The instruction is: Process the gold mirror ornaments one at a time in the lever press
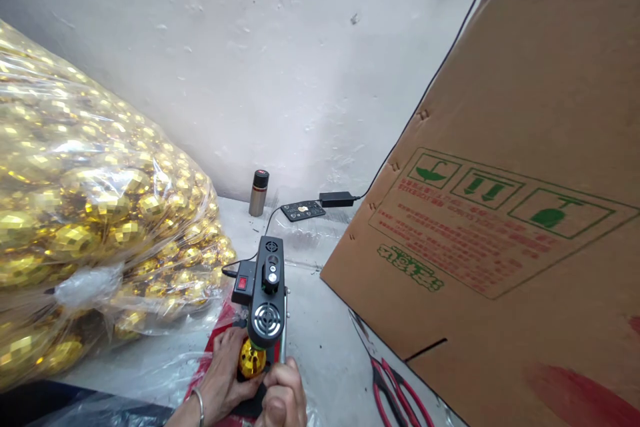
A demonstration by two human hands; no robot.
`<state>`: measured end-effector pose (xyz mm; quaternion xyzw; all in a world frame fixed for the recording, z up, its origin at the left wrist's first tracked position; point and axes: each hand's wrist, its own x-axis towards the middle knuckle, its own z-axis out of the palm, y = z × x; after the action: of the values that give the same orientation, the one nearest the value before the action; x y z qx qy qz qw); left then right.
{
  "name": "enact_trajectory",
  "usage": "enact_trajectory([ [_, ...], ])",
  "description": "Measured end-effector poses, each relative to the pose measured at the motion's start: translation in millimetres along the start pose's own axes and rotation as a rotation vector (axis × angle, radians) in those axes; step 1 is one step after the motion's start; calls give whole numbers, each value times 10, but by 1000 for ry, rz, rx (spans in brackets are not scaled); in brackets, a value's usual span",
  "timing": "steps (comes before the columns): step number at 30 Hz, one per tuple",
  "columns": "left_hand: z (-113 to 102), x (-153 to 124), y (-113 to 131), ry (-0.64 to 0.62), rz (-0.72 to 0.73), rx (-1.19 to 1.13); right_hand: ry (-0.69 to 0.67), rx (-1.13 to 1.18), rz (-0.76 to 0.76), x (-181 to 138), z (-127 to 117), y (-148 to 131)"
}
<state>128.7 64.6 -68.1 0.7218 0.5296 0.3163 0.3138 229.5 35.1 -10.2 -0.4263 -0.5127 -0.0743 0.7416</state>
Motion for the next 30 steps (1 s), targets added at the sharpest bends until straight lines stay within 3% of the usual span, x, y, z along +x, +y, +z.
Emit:
enact_trajectory([
  [5, 14, -2, -33, -4, -6, -4, -57, -8, 85, 15, -60, -95],
  [11, 15, 9, -23, 56, 3, -11, -165, 35, 348, 595, -93, -489],
  [16, 111, -487, -424, 119, 63, 18, -128, 57, 409, 780, -17, -615],
  [20, -142, -817, -684, 172, 124, 149, -69, 52, 417, 640, 24, -635],
  [22, -433, -681, -623, 275, 157, 255, -41, 63, 411, 590, 40, -642],
  [24, -758, -351, -480, 336, 101, 394, -27, 81, 399, 573, 50, -645],
  [26, -1031, 49, -338, 251, -108, 571, -30, 77, 391, 573, 53, -641],
  [30, -1229, 584, -226, 164, -182, 588, -50, 56, 373, 567, 44, -623],
])
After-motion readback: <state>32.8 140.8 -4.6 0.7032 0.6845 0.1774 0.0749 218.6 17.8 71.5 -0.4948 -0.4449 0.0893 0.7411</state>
